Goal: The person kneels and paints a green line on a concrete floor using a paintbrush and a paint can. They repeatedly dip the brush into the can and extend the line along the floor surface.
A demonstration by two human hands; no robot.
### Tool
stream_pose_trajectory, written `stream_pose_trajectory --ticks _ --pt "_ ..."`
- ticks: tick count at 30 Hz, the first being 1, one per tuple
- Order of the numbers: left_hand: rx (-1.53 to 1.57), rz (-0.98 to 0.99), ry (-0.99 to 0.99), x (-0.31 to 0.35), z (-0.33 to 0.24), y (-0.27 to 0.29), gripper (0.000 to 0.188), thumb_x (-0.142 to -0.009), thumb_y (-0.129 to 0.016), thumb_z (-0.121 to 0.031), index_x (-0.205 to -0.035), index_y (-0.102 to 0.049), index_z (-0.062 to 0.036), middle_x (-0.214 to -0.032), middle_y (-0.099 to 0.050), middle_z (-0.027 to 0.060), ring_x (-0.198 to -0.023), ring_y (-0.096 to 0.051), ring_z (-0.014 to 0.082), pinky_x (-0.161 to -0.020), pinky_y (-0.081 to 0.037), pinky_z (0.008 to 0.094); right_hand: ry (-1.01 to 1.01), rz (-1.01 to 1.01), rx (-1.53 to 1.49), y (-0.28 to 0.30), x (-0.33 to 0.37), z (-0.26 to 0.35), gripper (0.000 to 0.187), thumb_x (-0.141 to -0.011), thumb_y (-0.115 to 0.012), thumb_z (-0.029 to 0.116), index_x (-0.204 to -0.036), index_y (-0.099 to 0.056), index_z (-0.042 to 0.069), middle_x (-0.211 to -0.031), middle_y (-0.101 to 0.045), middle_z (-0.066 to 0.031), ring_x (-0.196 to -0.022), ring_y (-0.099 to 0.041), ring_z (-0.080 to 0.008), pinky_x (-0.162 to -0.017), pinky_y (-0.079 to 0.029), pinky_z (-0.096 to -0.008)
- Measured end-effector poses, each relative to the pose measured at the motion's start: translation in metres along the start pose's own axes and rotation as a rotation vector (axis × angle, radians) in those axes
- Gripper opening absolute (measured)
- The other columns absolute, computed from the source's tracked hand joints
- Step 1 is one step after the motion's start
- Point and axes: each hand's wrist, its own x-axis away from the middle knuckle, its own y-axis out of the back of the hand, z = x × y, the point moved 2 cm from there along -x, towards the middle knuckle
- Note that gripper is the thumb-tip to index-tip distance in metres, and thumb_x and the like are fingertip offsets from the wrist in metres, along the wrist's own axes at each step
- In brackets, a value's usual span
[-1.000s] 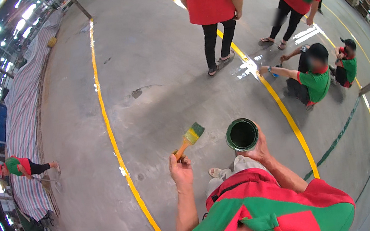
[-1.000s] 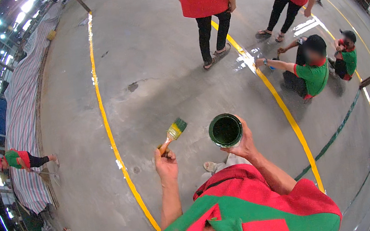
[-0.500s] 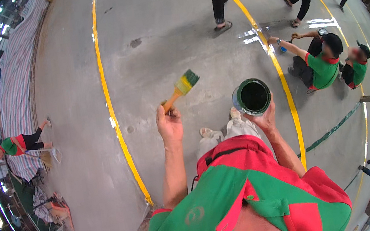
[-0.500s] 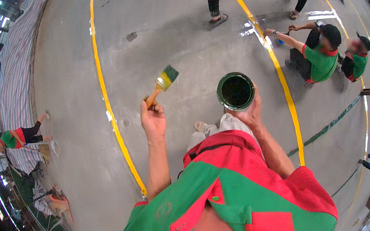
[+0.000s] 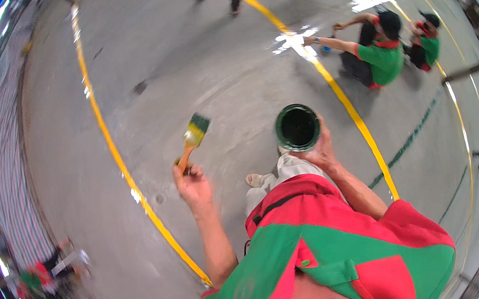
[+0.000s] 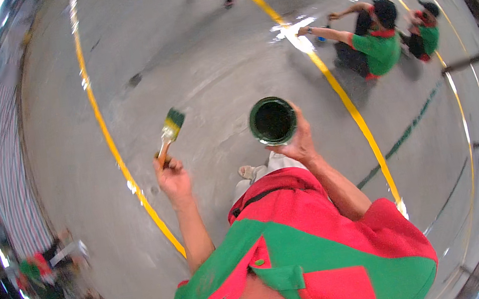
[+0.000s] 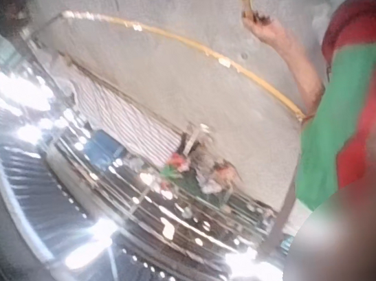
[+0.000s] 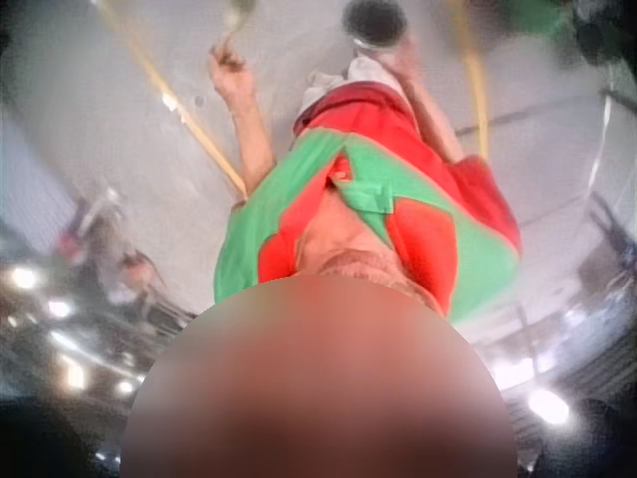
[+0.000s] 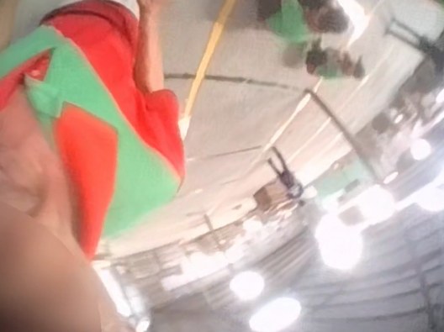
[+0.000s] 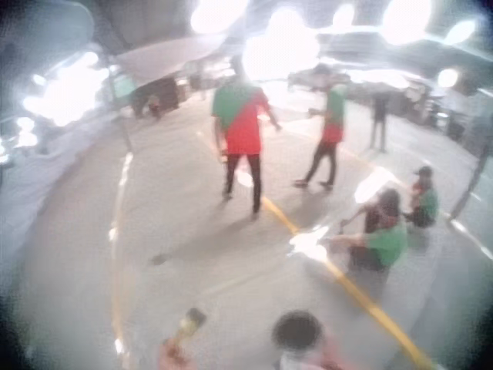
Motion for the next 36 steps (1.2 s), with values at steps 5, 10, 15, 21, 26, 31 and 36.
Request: stream_pose_trajectory --ticks 5,10,15,21,26,31,36 --pt "-0.055 0.084 0.062 -0.004 -0.008 -0.007 0.031 -0.105 -0.07 -0.033 -0.118 -0.067 -0.0054 -0.091 -0.06 0.0015 -0.072 -0.047 0.0116 -0.064 -0.041 0.0286 0.029 -0.066 -0.04 0.002 0.011 0.007 0.112 -0.059 -0.103 0.027 -0.153 -0.045 0.006 -0.145 -0.058 -0.015 -0.137 -0.057 -0.0311 -0.116 -0.045 -0.0443" --pt "-0.111 0.038 0.093 -0.006 -0.017 -0.017 0.031 -0.105 -0.069 -0.033 -0.117 -0.066 -0.0055 -0.09 -0.058 0.0007 -0.072 -0.048 0.0119 -0.064 -0.043 0.0275 0.049 -0.137 0.006 -0.005 0.021 0.018 0.112 -0.058 -0.103 0.028 -0.152 -0.046 0.008 -0.142 -0.059 -0.016 -0.134 -0.058 -0.0345 -0.115 -0.046 -0.045" --pt "-0.169 0.087 0.146 -0.014 -0.024 -0.02 0.034 -0.104 -0.071 -0.035 -0.116 -0.066 -0.0046 -0.088 -0.059 0.0007 -0.071 -0.05 0.0122 -0.064 -0.044 0.027 0.086 -0.201 0.069 -0.009 0.041 0.031 0.112 -0.057 -0.102 0.027 -0.152 -0.045 0.009 -0.142 -0.059 -0.0156 -0.133 -0.058 -0.0353 -0.114 -0.046 -0.0465" --pt "-0.208 0.12 0.219 -0.026 -0.027 -0.026 0.035 -0.104 -0.071 -0.038 -0.112 -0.066 -0.0041 -0.087 -0.059 0.0 -0.07 -0.051 0.0121 -0.063 -0.045 0.0266 0.105 -0.31 0.098 -0.012 0.056 0.045 0.114 -0.056 -0.102 0.03 -0.152 -0.045 0.009 -0.144 -0.058 -0.0157 -0.133 -0.057 -0.037 -0.114 -0.045 -0.0477" --pt "-0.227 0.201 0.283 -0.029 -0.031 -0.036 0.035 -0.104 -0.07 -0.039 -0.11 -0.067 -0.0051 -0.086 -0.06 0.0005 -0.069 -0.052 0.0125 -0.062 -0.046 0.0264 0.102 -0.365 0.115 -0.011 0.072 0.067 0.112 -0.056 -0.102 0.031 -0.15 -0.046 0.008 -0.144 -0.057 -0.0162 -0.133 -0.056 -0.0379 -0.114 -0.045 -0.0481" --pt "-0.278 0.245 0.309 -0.027 -0.034 -0.045 0.033 -0.106 -0.067 -0.038 -0.109 -0.067 -0.0048 -0.085 -0.062 0.0013 -0.067 -0.053 0.0132 -0.061 -0.047 0.0266 0.102 -0.41 0.145 -0.01 0.094 0.084 0.111 -0.058 -0.102 0.031 -0.15 -0.045 0.008 -0.145 -0.057 -0.0158 -0.133 -0.056 -0.038 -0.114 -0.045 -0.048" --pt "-0.248 0.311 0.354 -0.026 -0.033 -0.05 0.033 -0.107 -0.066 -0.036 -0.111 -0.068 -0.0038 -0.087 -0.063 0.0018 -0.068 -0.054 0.0131 -0.061 -0.048 0.0264 0.077 -0.468 0.19 -0.01 0.113 0.089 0.112 -0.059 -0.102 0.032 -0.151 -0.043 0.009 -0.145 -0.056 -0.0156 -0.134 -0.056 -0.038 -0.114 -0.045 -0.0479"
